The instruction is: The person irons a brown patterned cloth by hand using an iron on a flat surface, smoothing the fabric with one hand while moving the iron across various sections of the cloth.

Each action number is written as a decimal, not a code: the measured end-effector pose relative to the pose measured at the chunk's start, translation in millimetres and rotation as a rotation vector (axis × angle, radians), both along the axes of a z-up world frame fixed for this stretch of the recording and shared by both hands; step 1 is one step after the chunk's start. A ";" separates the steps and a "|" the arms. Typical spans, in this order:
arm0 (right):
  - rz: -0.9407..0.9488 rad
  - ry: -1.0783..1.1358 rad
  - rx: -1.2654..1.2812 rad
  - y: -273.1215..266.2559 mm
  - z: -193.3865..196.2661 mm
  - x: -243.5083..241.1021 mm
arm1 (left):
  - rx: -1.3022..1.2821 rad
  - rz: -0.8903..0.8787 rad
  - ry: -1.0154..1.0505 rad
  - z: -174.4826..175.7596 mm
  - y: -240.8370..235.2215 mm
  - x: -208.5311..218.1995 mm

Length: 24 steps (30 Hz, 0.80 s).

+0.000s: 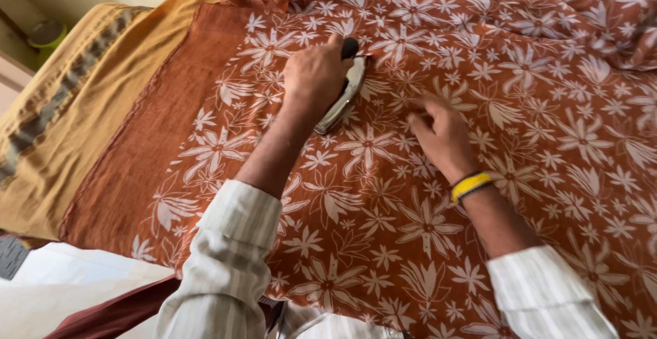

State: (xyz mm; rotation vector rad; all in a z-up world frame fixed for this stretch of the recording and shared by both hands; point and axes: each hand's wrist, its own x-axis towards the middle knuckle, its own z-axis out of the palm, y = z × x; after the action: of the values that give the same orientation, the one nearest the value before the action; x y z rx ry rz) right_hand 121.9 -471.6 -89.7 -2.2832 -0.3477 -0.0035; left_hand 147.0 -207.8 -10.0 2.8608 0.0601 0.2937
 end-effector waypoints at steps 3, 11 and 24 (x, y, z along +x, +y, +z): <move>-0.081 -0.193 -0.468 -30.3 -8.6 -1.4 | -0.026 -0.034 0.013 5.2 0.8 -18.3; -0.059 -0.285 -0.564 -56.7 -41.1 24.6 | 0.051 -0.274 0.385 30.4 -43.5 -172.3; -0.125 -0.287 -0.491 -44.7 -22.6 5.3 | 0.046 -0.098 -0.044 -5.9 -48.2 2.7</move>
State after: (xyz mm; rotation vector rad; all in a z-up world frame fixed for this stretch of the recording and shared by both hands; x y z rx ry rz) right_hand 127.2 -516.3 -112.3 -2.7953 -0.3847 -0.3479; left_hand 149.7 -255.9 -15.9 2.8901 -0.0969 0.3422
